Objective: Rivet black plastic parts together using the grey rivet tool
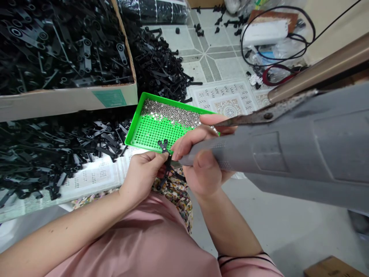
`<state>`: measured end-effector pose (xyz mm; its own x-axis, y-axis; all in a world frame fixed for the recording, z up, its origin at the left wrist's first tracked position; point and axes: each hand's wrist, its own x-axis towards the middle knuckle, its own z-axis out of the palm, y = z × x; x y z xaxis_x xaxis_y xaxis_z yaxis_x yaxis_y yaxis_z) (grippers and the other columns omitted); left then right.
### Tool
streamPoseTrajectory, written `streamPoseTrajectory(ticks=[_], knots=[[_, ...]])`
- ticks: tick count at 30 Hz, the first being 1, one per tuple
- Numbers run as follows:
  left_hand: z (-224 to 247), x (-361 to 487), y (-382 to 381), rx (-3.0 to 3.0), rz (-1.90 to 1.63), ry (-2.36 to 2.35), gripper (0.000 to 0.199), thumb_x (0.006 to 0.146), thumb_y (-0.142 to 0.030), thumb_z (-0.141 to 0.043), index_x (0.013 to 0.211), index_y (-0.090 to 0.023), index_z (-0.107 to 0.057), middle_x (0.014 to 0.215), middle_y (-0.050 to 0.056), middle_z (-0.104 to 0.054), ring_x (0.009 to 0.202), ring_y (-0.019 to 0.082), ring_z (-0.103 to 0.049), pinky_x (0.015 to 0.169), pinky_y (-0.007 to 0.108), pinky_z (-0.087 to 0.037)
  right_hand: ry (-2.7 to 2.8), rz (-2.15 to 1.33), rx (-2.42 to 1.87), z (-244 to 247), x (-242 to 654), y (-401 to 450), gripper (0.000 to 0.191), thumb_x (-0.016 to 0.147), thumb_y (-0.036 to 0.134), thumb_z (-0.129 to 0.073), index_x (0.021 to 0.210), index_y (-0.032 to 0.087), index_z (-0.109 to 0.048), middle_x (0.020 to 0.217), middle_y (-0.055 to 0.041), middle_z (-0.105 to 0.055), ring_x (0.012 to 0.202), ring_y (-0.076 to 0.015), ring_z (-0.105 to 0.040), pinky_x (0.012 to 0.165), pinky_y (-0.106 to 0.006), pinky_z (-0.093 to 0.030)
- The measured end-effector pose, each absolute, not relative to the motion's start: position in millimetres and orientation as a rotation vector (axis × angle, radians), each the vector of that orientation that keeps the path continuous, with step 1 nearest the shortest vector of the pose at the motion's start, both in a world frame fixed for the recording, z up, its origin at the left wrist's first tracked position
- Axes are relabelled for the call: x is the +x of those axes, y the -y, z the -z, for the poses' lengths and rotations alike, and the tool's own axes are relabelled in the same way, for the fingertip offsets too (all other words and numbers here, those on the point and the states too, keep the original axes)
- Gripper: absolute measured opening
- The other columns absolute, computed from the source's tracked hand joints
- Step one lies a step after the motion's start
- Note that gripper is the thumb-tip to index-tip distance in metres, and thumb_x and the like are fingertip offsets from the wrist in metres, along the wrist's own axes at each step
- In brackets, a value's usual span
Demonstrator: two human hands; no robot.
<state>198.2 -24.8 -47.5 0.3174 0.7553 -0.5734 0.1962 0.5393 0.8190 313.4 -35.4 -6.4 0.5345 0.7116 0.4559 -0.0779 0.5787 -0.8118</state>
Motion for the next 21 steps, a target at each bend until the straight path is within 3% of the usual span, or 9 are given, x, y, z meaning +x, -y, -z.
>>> streamPoseTrajectory(ticks=[21], knots=[[45.0, 198.4, 24.6, 0.973, -0.439, -1.229, 0.032, 0.077, -0.038, -0.057, 0.055, -0.016, -0.060, 0.046, 0.000, -0.058, 0.044, 0.012, -0.051, 0.044, 0.023, -0.036, 0.889, -0.548, -0.823, 7.5, 312.9, 34.9, 0.028, 0.074, 0.038, -0.064, 0.095, 0.019, -0.059, 0.050, 0.0046, -0.055, 0.035, -0.0144, -0.046, 0.037, -0.031, -0.042]])
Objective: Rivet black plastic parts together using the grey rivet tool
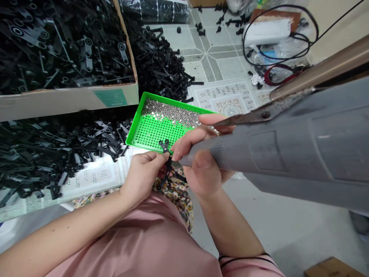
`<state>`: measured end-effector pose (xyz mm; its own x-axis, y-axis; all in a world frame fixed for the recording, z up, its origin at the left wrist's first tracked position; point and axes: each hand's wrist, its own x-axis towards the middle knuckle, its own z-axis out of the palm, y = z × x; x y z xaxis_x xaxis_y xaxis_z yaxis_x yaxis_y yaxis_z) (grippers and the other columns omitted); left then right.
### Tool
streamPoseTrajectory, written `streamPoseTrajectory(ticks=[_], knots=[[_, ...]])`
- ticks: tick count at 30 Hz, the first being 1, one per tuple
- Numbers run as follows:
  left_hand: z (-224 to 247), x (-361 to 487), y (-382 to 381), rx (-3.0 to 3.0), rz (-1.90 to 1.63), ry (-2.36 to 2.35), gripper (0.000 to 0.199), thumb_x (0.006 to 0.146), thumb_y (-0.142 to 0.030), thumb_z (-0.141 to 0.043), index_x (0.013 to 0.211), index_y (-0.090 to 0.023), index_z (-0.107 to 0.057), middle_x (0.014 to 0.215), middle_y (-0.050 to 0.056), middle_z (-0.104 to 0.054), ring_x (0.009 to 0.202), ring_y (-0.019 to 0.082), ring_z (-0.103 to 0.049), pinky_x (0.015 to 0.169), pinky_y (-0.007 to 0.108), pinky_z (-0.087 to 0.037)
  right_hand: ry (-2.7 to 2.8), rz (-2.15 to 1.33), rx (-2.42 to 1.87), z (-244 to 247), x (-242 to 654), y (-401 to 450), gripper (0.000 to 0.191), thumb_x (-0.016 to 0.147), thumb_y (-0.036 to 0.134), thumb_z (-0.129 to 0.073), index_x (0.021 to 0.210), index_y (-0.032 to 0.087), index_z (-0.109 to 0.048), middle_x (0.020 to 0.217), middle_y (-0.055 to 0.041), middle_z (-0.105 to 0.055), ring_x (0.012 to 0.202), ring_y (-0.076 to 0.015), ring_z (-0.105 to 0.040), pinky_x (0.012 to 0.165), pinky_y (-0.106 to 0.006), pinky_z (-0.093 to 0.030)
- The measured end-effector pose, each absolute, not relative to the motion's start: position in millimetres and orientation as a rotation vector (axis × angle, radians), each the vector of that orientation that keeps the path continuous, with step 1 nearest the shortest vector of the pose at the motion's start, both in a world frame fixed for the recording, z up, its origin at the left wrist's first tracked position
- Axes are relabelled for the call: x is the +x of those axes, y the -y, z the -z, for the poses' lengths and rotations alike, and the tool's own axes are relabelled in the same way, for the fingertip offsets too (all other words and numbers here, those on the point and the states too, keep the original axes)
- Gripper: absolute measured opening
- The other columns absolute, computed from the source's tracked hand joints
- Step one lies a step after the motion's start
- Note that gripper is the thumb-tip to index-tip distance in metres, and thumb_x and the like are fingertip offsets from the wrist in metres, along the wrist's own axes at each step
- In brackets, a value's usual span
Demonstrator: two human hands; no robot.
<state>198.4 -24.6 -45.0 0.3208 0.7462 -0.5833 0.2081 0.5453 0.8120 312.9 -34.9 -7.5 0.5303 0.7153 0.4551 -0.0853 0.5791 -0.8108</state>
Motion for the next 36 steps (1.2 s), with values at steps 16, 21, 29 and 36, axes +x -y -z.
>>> streamPoseTrajectory(ticks=[16, 21, 29, 36], knots=[[40, 198, 23, 0.958, -0.437, -1.234, 0.032, 0.076, -0.037, -0.057, 0.053, -0.016, -0.059, 0.045, -0.002, -0.054, 0.043, 0.010, -0.044, 0.044, 0.022, -0.034, 0.970, -0.582, -0.891, 2, 311, 35, 0.028, 0.075, 0.043, -0.065, 0.092, 0.022, -0.061, 0.049, 0.0036, -0.054, 0.036, -0.0146, -0.047, 0.038, -0.032, -0.045], [39, 199, 23, 0.951, -0.429, -1.217, 0.031, 0.077, -0.036, -0.056, 0.054, -0.015, -0.059, 0.045, -0.002, -0.054, 0.044, 0.010, -0.045, 0.045, 0.022, -0.034, 1.009, -0.639, -0.887, 2, 312, 35, 0.025, 0.076, 0.042, -0.063, 0.093, 0.024, -0.060, 0.051, 0.0040, -0.056, 0.037, -0.0149, -0.048, 0.037, -0.032, -0.044], [47, 198, 26, 0.922, -0.513, -1.169, 0.027, 0.075, -0.032, -0.058, 0.055, -0.016, -0.058, 0.046, -0.003, -0.051, 0.043, 0.009, -0.043, 0.045, 0.022, -0.033, 1.047, -0.689, -0.863, 14, 312, 33, 0.025, 0.078, 0.042, -0.062, 0.095, 0.026, -0.057, 0.053, 0.0049, -0.056, 0.039, -0.0162, -0.051, 0.038, -0.033, -0.041], [46, 193, 22, 0.936, -0.428, -1.153, 0.034, 0.075, -0.042, -0.060, 0.054, -0.017, -0.054, 0.047, -0.003, -0.052, 0.045, 0.010, -0.046, 0.046, 0.022, -0.034, 0.806, -0.360, -0.905, 9, 332, 31, 0.027, 0.077, 0.044, -0.056, 0.095, 0.024, -0.058, 0.046, 0.0072, -0.049, 0.032, -0.0120, -0.042, 0.034, -0.029, -0.040]])
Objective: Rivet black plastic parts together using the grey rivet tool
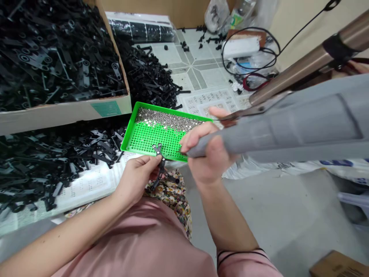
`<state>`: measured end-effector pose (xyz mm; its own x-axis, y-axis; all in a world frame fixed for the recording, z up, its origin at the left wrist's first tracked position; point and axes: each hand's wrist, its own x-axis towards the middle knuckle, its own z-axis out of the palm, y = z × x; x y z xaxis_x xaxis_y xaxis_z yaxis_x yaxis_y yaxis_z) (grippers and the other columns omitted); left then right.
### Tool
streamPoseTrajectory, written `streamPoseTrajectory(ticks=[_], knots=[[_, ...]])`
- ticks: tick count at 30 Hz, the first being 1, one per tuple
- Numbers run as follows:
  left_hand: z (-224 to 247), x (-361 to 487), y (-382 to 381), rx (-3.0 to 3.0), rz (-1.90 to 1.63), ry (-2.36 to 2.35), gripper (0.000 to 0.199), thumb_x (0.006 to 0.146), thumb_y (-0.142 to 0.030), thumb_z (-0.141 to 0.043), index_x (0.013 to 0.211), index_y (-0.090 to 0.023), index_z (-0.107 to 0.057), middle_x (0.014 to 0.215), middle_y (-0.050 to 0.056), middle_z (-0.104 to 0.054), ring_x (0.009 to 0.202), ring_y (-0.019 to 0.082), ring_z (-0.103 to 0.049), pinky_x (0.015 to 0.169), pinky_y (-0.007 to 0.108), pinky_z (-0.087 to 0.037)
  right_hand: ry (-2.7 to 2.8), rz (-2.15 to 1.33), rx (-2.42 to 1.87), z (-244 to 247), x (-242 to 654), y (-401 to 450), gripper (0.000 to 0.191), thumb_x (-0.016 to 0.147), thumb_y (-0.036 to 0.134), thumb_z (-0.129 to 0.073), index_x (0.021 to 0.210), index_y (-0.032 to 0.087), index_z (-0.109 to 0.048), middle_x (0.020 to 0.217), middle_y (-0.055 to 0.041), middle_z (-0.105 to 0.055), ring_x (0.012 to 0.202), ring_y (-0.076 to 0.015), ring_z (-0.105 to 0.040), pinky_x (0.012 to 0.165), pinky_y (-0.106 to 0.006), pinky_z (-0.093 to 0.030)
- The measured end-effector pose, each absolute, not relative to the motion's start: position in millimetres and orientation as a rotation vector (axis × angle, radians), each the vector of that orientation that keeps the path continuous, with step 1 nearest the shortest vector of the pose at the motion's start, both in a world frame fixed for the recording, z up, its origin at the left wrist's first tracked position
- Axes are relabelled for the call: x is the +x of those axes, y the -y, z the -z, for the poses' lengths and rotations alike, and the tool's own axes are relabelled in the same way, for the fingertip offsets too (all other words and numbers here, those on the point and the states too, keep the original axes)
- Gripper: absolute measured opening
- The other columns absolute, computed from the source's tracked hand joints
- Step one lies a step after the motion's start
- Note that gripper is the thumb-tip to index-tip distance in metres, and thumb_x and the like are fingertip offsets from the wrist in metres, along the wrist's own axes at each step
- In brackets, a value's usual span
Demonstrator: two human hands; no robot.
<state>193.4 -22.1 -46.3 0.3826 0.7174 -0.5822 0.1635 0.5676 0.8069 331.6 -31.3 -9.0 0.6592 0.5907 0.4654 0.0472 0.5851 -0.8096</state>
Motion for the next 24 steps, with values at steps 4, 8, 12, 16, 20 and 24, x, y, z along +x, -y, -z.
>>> streamPoseTrajectory(ticks=[4, 8, 12, 16, 20, 24], knots=[[44, 188, 20, 0.935, -0.370, -1.086, 0.032, 0.074, -0.044, -0.062, 0.060, -0.016, -0.056, 0.054, -0.002, -0.055, 0.049, 0.010, -0.046, 0.048, 0.021, -0.033, 0.746, -0.282, -0.964, 21, 351, 24, 0.020, 0.080, 0.037, -0.052, 0.091, 0.021, -0.057, 0.046, 0.0075, -0.047, 0.031, -0.0110, -0.041, 0.034, -0.027, -0.040], [44, 185, 18, 0.928, -0.314, -1.033, 0.020, 0.074, -0.033, -0.062, 0.067, -0.015, -0.060, 0.054, -0.002, -0.054, 0.050, 0.009, -0.044, 0.050, 0.021, -0.032, 0.748, -0.329, -0.996, 37, 356, 17, 0.012, 0.081, 0.031, -0.054, 0.086, 0.021, -0.053, 0.049, 0.0071, -0.051, 0.034, -0.0109, -0.045, 0.037, -0.026, -0.042], [43, 186, 16, 0.909, -0.299, -1.033, 0.020, 0.075, -0.032, -0.059, 0.065, -0.015, -0.062, 0.061, 0.001, -0.063, 0.052, 0.010, -0.048, 0.052, 0.021, -0.034, 0.747, -0.299, -1.021, 44, 354, 12, 0.013, 0.082, 0.032, -0.052, 0.088, 0.021, -0.052, 0.049, 0.0078, -0.049, 0.035, -0.0103, -0.045, 0.039, -0.026, -0.041], [42, 187, 15, 0.898, -0.297, -1.047, 0.019, 0.074, -0.031, -0.059, 0.062, -0.016, -0.061, 0.067, 0.003, -0.068, 0.051, 0.010, -0.050, 0.051, 0.021, -0.036, 0.746, -0.283, -1.073, 45, 355, 12, 0.016, 0.082, 0.035, -0.052, 0.091, 0.022, -0.052, 0.050, 0.0086, -0.048, 0.036, -0.0098, -0.046, 0.040, -0.026, -0.042], [43, 186, 15, 0.909, -0.294, -1.036, 0.021, 0.076, -0.031, -0.057, 0.062, -0.016, -0.062, 0.062, 0.001, -0.065, 0.051, 0.011, -0.050, 0.051, 0.022, -0.036, 0.748, -0.263, -1.087, 45, 354, 13, 0.016, 0.081, 0.037, -0.052, 0.087, 0.022, -0.051, 0.051, 0.0085, -0.049, 0.036, -0.0094, -0.046, 0.042, -0.026, -0.044], [45, 185, 16, 0.903, -0.290, -1.023, 0.021, 0.077, -0.030, -0.057, 0.063, -0.016, -0.061, 0.061, 0.002, -0.064, 0.052, 0.011, -0.051, 0.051, 0.022, -0.036, 0.754, -0.261, -1.065, 47, 352, 13, 0.015, 0.081, 0.036, -0.052, 0.082, 0.021, -0.050, 0.050, 0.0078, -0.049, 0.035, -0.0098, -0.046, 0.041, -0.026, -0.043]])
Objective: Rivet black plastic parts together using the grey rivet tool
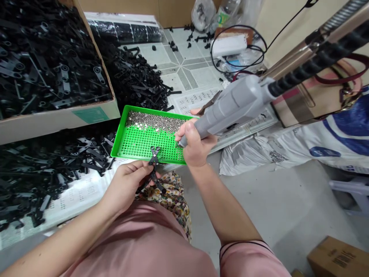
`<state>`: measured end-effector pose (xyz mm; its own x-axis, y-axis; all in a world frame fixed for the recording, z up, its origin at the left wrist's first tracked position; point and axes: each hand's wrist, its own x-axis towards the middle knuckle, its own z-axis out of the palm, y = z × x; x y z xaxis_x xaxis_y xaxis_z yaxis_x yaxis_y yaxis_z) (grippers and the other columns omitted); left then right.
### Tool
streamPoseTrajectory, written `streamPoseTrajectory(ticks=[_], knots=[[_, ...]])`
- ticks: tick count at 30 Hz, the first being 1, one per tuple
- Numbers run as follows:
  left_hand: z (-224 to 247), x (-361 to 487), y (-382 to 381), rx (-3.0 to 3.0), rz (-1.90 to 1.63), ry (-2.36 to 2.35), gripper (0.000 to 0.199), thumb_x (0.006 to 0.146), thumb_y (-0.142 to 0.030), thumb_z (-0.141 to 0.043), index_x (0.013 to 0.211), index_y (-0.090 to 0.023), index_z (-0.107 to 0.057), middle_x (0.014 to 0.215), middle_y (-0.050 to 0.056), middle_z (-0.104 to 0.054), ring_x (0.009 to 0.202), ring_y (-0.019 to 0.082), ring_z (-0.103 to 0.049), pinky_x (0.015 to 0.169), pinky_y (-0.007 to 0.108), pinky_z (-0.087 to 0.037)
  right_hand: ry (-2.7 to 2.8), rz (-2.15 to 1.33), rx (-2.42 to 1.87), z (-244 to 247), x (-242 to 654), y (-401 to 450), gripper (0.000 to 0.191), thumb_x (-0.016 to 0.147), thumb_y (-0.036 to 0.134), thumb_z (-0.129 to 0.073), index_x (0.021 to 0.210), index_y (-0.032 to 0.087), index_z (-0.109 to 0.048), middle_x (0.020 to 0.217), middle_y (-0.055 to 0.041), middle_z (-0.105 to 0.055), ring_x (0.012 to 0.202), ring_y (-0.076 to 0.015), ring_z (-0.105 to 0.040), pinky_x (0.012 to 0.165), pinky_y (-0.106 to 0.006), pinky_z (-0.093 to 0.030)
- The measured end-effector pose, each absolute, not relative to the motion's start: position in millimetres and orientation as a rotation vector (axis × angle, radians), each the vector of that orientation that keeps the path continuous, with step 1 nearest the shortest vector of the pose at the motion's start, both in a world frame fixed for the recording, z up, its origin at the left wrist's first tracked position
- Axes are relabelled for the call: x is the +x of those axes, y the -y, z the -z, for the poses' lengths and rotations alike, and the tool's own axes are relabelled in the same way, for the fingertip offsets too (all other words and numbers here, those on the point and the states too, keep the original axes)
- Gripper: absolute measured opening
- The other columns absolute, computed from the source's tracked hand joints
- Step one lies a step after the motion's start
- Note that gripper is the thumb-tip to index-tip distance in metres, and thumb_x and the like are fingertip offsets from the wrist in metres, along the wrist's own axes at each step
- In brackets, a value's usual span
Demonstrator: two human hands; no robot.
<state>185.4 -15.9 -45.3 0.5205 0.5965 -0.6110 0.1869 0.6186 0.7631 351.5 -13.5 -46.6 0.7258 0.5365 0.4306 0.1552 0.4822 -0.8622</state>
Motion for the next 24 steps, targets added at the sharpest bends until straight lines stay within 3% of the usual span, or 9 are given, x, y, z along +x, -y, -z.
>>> streamPoseTrajectory(ticks=[5, 11, 16, 24], knots=[[45, 187, 16, 0.943, -0.295, -1.057, 0.023, 0.077, -0.031, -0.056, 0.062, -0.014, -0.062, 0.063, 0.004, -0.066, 0.048, 0.009, -0.049, 0.047, 0.021, -0.036, 0.769, -0.256, -1.013, 39, 353, 15, 0.013, 0.078, 0.033, -0.054, 0.084, 0.021, -0.052, 0.050, 0.0070, -0.050, 0.035, -0.0107, -0.045, 0.040, -0.028, -0.043], [44, 189, 15, 0.965, -0.266, -1.089, 0.027, 0.077, -0.035, -0.057, 0.061, -0.014, -0.062, 0.045, 0.000, -0.056, 0.041, 0.009, -0.045, 0.043, 0.020, -0.035, 0.704, -0.381, -0.906, 3, 339, 20, 0.025, 0.078, 0.043, -0.053, 0.087, 0.021, -0.056, 0.046, 0.0067, -0.045, 0.033, -0.0112, -0.042, 0.036, -0.027, -0.040], [43, 189, 14, 0.935, -0.267, -1.106, 0.025, 0.075, -0.033, -0.058, 0.061, -0.013, -0.061, 0.048, 0.001, -0.058, 0.039, 0.008, -0.047, 0.041, 0.018, -0.037, 0.746, -0.590, -0.891, -2, 315, 22, 0.023, 0.079, 0.043, -0.055, 0.088, 0.022, -0.059, 0.047, 0.0054, -0.048, 0.033, -0.0124, -0.043, 0.035, -0.030, -0.041], [43, 192, 14, 0.925, -0.277, -1.104, 0.024, 0.075, -0.030, -0.056, 0.058, -0.013, -0.059, 0.053, 0.004, -0.064, 0.038, 0.008, -0.049, 0.039, 0.017, -0.038, 0.785, -0.587, -0.833, 5, 309, 22, 0.022, 0.079, 0.038, -0.059, 0.090, 0.020, -0.057, 0.048, 0.0043, -0.051, 0.032, -0.0143, -0.044, 0.034, -0.031, -0.040]])
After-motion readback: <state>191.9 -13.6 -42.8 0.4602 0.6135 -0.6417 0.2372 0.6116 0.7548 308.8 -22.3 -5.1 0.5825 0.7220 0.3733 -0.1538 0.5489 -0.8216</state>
